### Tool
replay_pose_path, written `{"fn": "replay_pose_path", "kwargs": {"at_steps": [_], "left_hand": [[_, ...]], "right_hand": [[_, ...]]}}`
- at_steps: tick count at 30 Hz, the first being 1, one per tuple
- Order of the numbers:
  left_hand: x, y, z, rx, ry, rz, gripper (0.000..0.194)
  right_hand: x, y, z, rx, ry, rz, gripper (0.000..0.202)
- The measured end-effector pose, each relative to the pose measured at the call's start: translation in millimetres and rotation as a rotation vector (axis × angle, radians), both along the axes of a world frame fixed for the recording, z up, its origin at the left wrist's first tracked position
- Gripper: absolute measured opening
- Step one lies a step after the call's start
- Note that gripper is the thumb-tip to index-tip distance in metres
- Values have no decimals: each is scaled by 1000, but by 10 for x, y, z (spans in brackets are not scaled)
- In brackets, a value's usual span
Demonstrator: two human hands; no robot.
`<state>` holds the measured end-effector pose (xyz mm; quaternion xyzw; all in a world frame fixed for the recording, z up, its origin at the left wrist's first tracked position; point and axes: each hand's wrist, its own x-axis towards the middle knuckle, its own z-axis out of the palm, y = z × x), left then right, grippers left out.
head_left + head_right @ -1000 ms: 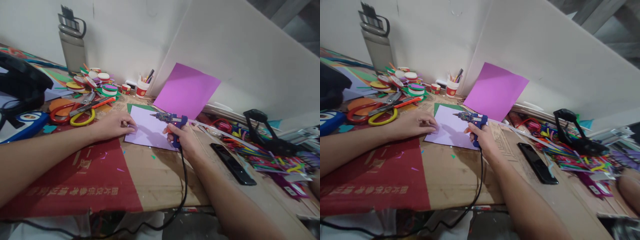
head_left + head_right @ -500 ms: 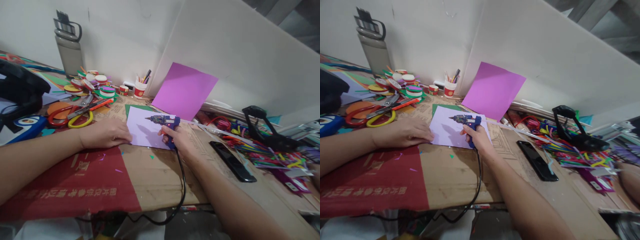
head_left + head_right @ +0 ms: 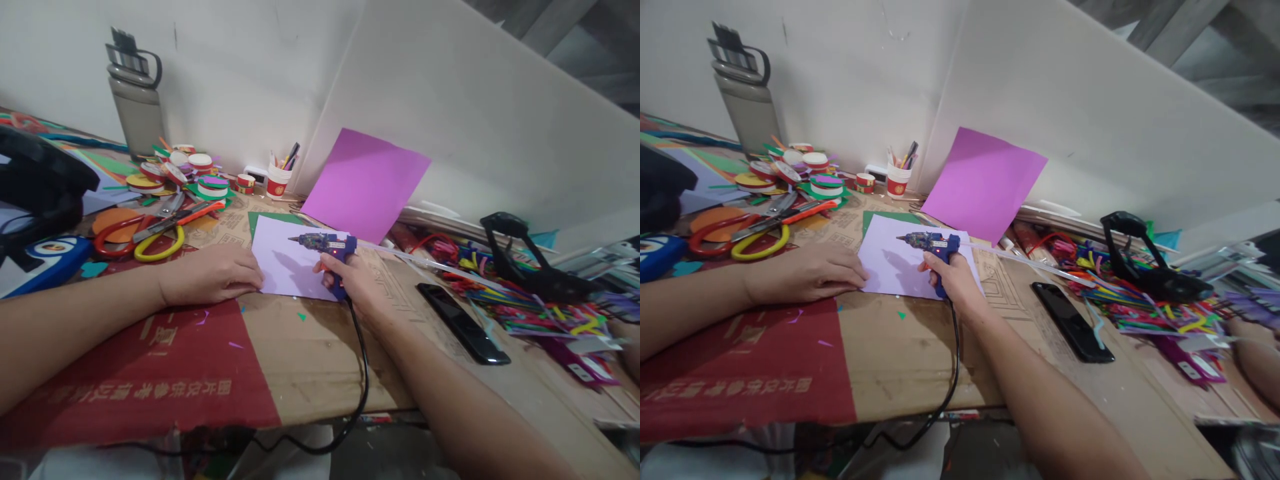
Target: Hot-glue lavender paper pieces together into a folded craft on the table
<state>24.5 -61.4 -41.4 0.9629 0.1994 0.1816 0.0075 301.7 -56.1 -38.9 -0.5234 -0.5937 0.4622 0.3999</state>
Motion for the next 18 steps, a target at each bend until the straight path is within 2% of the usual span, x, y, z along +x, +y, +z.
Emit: {"fn": "replay_pose_path", "kwargs": {"at_steps": [6, 13, 18], "left_hand": [[22, -39, -13, 36, -42, 94, 26], [5, -65, -22, 104, 60, 73, 29], [14, -109, -61, 112, 44, 122, 30]], "right_hand": [[-9, 28, -31, 1, 61, 30, 33], [-16, 41, -47, -10, 62, 12, 33], [-20, 81, -79, 0, 62, -2, 33]]}}
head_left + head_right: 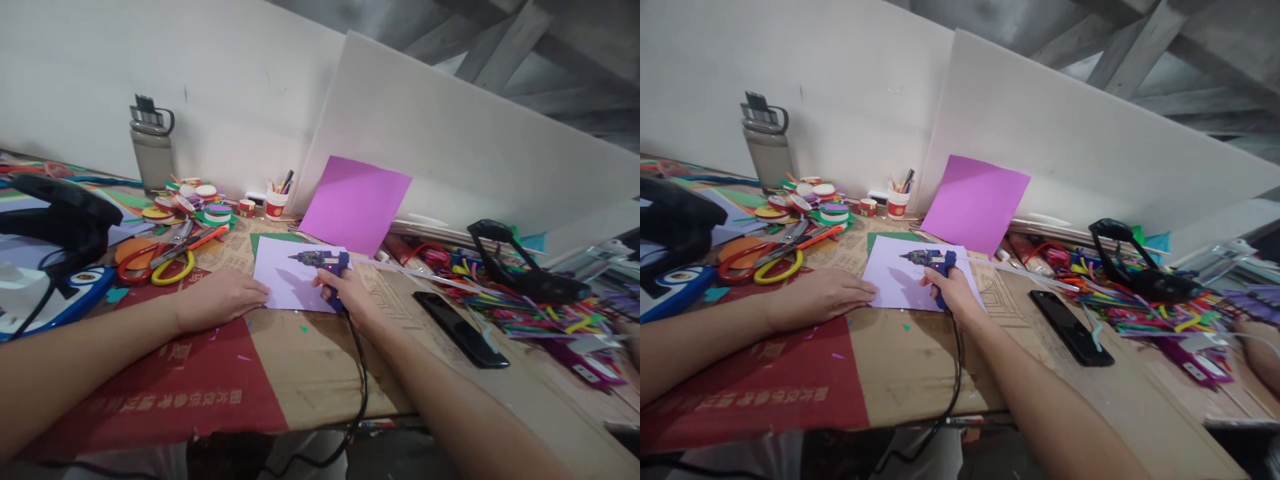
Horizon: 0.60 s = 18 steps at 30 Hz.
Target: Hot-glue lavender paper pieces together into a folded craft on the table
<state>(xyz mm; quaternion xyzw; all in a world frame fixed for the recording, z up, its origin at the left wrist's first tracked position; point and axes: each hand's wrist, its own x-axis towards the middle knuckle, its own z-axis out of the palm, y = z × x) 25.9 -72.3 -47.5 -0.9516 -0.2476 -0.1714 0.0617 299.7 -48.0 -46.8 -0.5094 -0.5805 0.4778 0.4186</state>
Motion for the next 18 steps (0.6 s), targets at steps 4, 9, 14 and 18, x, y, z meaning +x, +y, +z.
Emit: {"fn": "replay_pose_path", "kwargs": {"at_steps": [4, 9, 14, 18], "left_hand": [[-7, 21, -10, -38, -117, 44, 31], [-28, 63, -6, -101, -79, 84, 30], [-14, 57, -19, -64, -11, 61, 32], [-11, 38, -12, -39, 4, 64, 32]], "right_hand": [[5, 19, -19, -1, -8, -9, 34], [23, 9, -9, 26, 18, 9, 36], [48, 22, -33, 55, 48, 2, 38], [47, 54, -83, 87, 40, 5, 38]]}}
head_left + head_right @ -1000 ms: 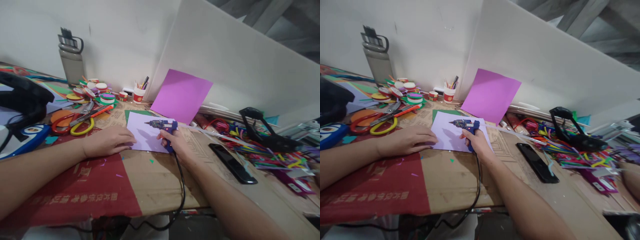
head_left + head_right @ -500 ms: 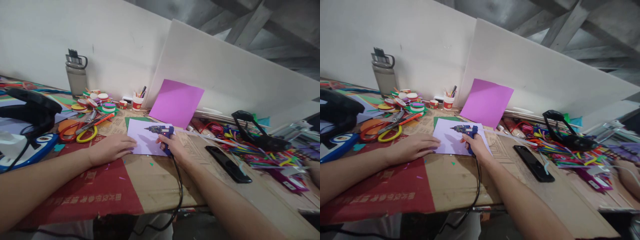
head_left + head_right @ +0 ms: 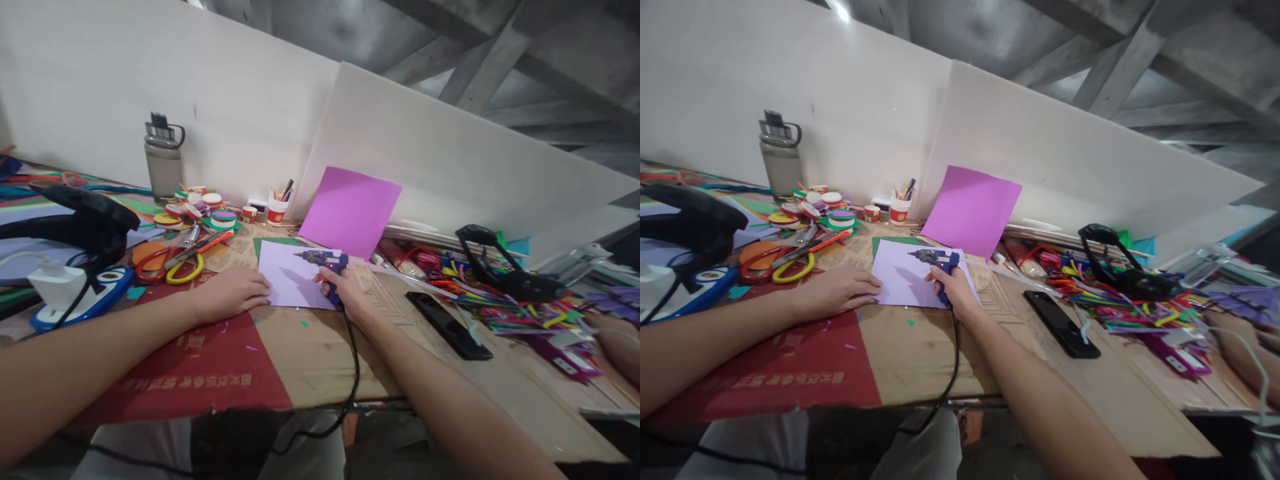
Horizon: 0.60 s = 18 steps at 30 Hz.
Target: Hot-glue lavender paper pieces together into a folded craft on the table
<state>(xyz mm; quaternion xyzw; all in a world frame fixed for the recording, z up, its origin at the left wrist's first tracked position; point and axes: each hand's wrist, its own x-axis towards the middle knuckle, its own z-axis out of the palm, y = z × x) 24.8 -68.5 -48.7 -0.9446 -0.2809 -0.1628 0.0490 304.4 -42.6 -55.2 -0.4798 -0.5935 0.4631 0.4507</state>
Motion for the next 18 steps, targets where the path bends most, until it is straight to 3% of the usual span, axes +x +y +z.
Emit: {"fn": "replay_pose_path", "kwargs": {"at_steps": [5, 8, 11, 18], "left_hand": [[-17, 6, 23, -13, -48, 107, 45], [-18, 30, 21, -134, 35, 178, 52], [-18, 42, 18, -211, 79, 178, 54], [-20, 19, 46, -190, 75, 161, 54]], "right_hand": [[-26, 8, 12, 8, -1, -31, 39], [-32, 13, 18, 10, 11, -30, 38], [-31, 25, 12, 18, 21, -20, 37], [-36, 40, 9, 31, 32, -28, 32]]}}
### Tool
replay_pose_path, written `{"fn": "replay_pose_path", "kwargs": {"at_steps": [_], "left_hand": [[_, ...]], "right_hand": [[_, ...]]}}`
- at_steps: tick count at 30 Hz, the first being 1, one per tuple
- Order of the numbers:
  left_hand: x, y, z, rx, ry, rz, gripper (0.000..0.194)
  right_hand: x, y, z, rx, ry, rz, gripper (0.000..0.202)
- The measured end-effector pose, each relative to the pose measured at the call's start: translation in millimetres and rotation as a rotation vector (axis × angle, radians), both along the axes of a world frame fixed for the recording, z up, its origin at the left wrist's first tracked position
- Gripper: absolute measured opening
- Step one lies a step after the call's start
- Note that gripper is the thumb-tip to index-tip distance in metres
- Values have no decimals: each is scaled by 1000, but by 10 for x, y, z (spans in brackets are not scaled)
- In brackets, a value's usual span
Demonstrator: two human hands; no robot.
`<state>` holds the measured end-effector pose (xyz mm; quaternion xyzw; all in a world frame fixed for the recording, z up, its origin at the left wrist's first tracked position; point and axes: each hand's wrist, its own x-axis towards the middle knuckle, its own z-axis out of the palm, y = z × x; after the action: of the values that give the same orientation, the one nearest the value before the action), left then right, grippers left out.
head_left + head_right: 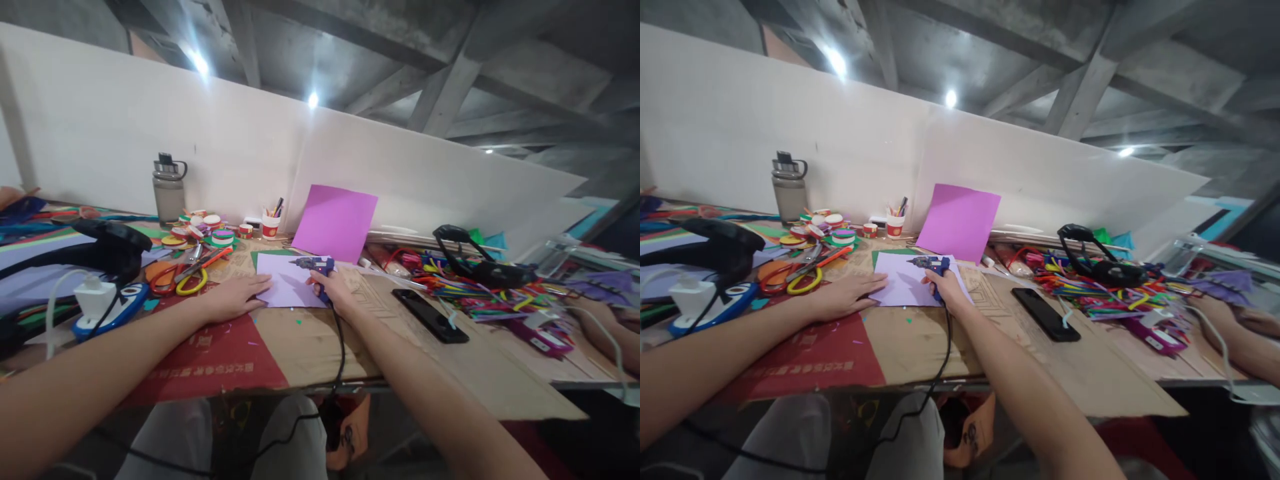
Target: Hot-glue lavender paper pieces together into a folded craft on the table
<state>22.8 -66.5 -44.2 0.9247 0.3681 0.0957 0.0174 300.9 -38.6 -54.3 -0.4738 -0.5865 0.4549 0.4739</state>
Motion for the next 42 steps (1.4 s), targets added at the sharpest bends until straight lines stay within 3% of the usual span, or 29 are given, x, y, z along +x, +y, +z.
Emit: {"fn": "replay_pose_path", "kwargs": {"at_steps": [7, 13, 17, 27, 38, 42], "left_hand": [[-8, 21, 31, -79, 49, -26, 53], [-20, 19, 38, -23, 12, -32, 59], [-11, 45, 24, -60, 31, -66, 52], [1, 25, 68, -116, 41, -68, 57], [56, 9, 128, -173, 121, -62, 60], [46, 30, 83, -146, 111, -64, 59]], "right_hand": [[-18, -34, 34, 18, 38, 9, 28], [-23, -11, 55, 16, 66, 10, 27], [-13, -9, 73, 29, 25, 13, 28], [56, -74, 238, 68, 61, -62, 29], [45, 43, 6, -12, -3, -87, 26], [45, 17, 34, -33, 47, -94, 27]]}}
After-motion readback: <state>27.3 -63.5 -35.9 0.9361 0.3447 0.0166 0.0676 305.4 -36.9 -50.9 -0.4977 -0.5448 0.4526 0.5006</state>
